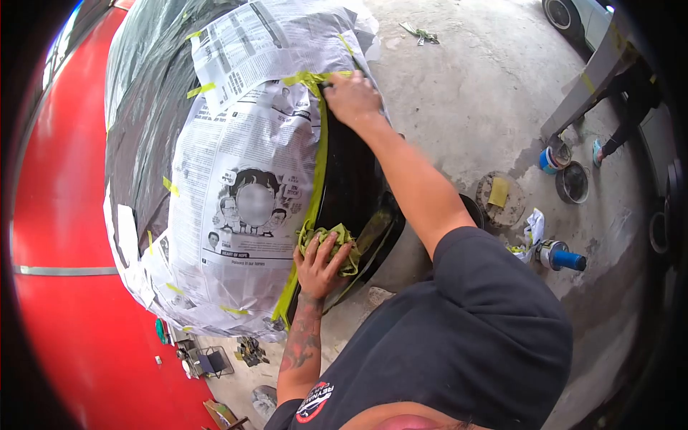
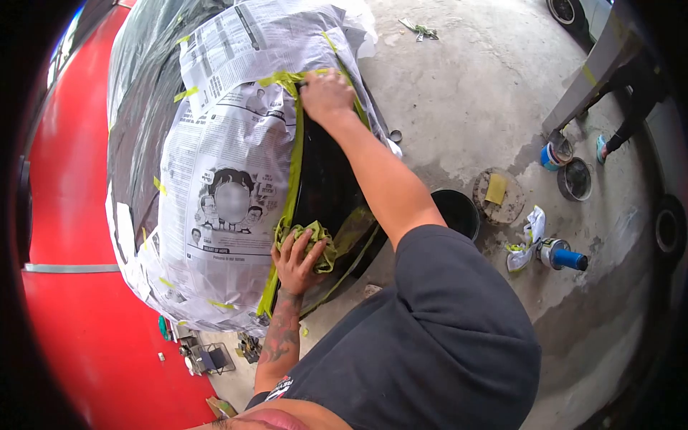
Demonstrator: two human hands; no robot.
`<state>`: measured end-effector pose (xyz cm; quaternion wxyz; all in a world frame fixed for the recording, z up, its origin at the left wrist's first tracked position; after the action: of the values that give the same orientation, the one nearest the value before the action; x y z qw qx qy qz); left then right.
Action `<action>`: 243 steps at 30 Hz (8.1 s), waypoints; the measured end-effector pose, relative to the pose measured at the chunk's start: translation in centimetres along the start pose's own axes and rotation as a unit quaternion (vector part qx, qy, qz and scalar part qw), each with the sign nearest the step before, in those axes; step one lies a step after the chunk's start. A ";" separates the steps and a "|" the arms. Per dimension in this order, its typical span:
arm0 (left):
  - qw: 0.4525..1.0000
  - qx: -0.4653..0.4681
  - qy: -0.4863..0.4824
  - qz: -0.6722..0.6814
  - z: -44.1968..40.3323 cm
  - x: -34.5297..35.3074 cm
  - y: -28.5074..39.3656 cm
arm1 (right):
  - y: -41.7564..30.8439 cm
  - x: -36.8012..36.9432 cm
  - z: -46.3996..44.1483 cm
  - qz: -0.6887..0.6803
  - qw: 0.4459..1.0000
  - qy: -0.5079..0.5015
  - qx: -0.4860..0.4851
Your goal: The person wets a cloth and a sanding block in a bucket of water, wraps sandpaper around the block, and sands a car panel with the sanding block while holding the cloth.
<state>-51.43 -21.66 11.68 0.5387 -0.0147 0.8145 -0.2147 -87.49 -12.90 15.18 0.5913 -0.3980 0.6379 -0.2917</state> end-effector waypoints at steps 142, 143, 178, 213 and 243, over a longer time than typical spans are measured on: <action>0.998 -0.035 0.019 0.046 3.9 -1.1 -1.3 | 0.0 -1.2 9.5 -0.005 0.957 0.137 -0.254; 0.998 -0.034 0.020 0.048 3.7 -1.0 -1.4 | -0.2 -1.0 10.8 -0.008 0.960 0.116 -0.255; 0.999 -0.036 0.016 0.025 3.5 -0.6 -1.2 | 1.2 0.9 0.5 -0.076 0.996 0.034 -0.011; 1.000 -0.029 0.002 0.008 4.4 -0.2 -1.3 | 8.4 1.8 0.2 -0.279 0.942 0.096 -0.160; 1.000 -0.022 0.005 0.002 3.8 -0.5 -1.0 | 0.9 -0.3 3.1 -0.053 0.989 0.054 -0.124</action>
<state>-48.07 -23.68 11.25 0.5346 -0.0235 0.8218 -0.1956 -84.61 -11.85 14.21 0.4860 -0.4852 0.6779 -0.2623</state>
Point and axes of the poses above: each hand's wrist, its own z-axis away from the middle knuckle, its own x-axis out of the palm, y = z × x, the point moved 10 cm from there along -z, towards the middle knuckle, and after that the axes turned 13 degrees about -z, right-handed, at the moved point
